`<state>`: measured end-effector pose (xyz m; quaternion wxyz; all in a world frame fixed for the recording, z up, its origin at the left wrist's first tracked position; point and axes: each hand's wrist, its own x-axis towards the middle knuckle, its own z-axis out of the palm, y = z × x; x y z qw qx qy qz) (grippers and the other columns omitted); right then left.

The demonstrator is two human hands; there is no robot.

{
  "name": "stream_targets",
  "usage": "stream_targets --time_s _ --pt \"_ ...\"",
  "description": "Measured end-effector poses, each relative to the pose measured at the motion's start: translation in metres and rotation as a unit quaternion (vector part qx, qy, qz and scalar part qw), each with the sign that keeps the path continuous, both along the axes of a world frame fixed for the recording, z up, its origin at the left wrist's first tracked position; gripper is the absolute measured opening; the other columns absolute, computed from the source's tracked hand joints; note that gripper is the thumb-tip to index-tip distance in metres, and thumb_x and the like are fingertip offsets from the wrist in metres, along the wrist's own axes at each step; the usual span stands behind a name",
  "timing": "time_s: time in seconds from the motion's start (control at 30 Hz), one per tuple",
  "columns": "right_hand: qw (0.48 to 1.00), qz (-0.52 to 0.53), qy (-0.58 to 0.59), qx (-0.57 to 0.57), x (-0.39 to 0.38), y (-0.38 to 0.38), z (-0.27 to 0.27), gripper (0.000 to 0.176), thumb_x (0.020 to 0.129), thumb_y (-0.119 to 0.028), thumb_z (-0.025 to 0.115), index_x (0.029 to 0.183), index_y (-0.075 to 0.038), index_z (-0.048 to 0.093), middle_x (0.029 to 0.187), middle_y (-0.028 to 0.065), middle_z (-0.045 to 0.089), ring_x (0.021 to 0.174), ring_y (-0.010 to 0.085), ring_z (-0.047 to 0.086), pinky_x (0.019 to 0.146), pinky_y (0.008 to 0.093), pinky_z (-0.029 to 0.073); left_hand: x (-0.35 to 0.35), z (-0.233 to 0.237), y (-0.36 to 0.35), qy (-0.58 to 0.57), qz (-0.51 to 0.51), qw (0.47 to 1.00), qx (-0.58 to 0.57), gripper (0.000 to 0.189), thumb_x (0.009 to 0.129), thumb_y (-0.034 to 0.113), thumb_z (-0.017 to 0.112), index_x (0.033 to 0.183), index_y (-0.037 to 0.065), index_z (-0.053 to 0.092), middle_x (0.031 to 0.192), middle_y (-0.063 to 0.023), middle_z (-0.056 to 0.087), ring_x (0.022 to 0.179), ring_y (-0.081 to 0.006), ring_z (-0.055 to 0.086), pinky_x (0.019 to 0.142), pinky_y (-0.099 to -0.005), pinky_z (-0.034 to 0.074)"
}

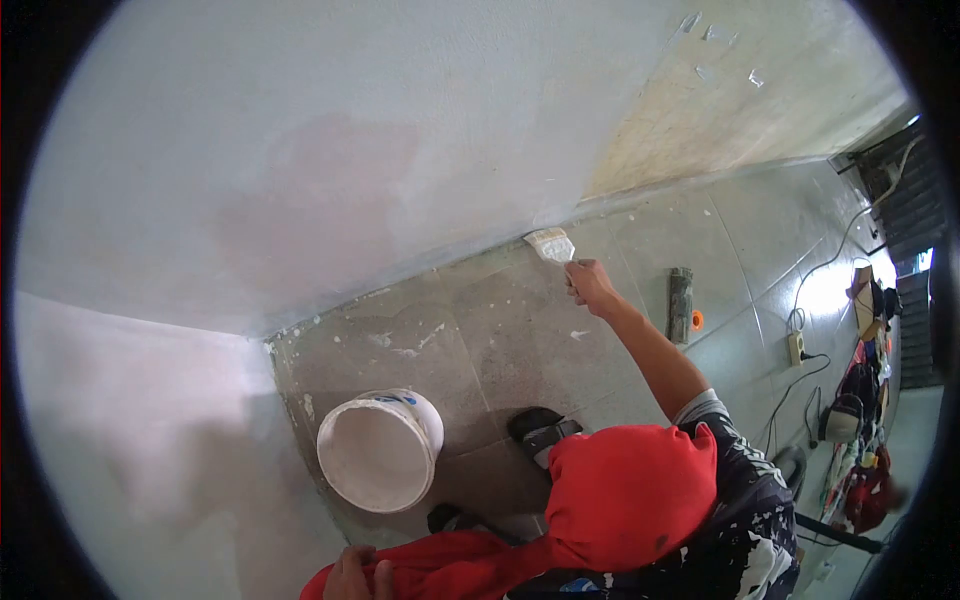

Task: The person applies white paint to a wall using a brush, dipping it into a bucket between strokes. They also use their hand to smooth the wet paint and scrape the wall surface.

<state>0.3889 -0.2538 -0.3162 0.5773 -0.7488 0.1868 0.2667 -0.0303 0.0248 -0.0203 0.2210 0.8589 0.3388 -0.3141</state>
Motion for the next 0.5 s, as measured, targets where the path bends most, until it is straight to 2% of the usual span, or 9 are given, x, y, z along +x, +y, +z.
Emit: stream_targets --time_s 0.1,0.23,0.3,0.37,0.43,0.5 --pt "0.999 0.015 -0.039 0.004 0.009 0.010 0.020 0.025 0.095 -0.025 0.057 0.079 -0.005 0.054 0.070 0.0021 0.050 0.055 0.0104 0.047 0.042 0.0275 0.033 -0.001 -0.004 0.001 -0.020 0.011 0.999 -0.023 0.041 0.103 0.033 0.045 0.123 -0.001 0.056 0.119 -0.0265 0.063 0.111 -0.0446 0.058 0.095 -0.0466 0.046" --pt "0.993 0.033 -0.096 0.061 -0.004 0.017 0.117 0.025 0.099 -0.024 0.055 0.082 -0.005 0.054 0.072 0.0006 0.050 0.055 0.0077 0.044 0.043 0.0241 0.031 -0.006 -0.011 0.003 -0.063 0.024 0.997 -0.046 0.042 0.103 0.031 0.045 0.120 -0.005 0.057 0.115 -0.0292 0.064 0.109 -0.0449 0.060 0.093 -0.0481 0.047" --pt "0.989 0.031 -0.124 0.075 -0.018 0.020 0.165 0.024 0.100 -0.023 0.054 0.084 -0.005 0.055 0.072 0.0002 0.050 0.055 0.0066 0.043 0.044 0.0227 0.030 -0.004 -0.012 0.007 -0.040 0.026 0.997 -0.064 0.043 0.103 0.032 0.045 0.123 -0.004 0.056 0.118 -0.0285 0.063 0.112 -0.0439 0.060 0.096 -0.0479 0.046" --pt "0.973 0.029 -0.182 0.138 -0.027 0.022 0.201 0.021 0.100 -0.022 0.054 0.088 -0.004 0.054 0.074 -0.0001 0.050 0.056 0.0050 0.041 0.043 0.0212 0.028 -0.003 -0.012 0.008 -0.015 0.025 0.996 -0.080 0.045 0.103 0.033 0.044 0.126 -0.004 0.055 0.120 -0.0279 0.063 0.115 -0.0429 0.059 0.099 -0.0477 0.045" --pt "0.968 0.007 -0.206 0.146 -0.042 0.026 0.224 0.020 0.100 -0.021 0.054 0.090 -0.004 0.054 0.074 -0.0002 0.050 0.055 0.0045 0.041 0.043 0.0210 0.027 -0.002 -0.011 0.006 -0.016 0.012 0.998 -0.055 0.043 0.103 0.033 0.045 0.125 -0.003 0.055 0.120 -0.0271 0.063 0.114 -0.0433 0.059 0.097 -0.0470 0.045" --pt "0.960 -0.015 -0.232 0.155 -0.046 0.028 0.224 0.018 0.099 -0.021 0.054 0.091 -0.004 0.054 0.074 -0.0003 0.050 0.055 0.0040 0.041 0.042 0.0207 0.026 0.000 -0.009 0.003 -0.019 -0.001 0.999 -0.029 0.041 0.102 0.033 0.046 0.124 -0.001 0.055 0.120 -0.0262 0.063 0.113 -0.0438 0.058 0.096 -0.0463 0.045"
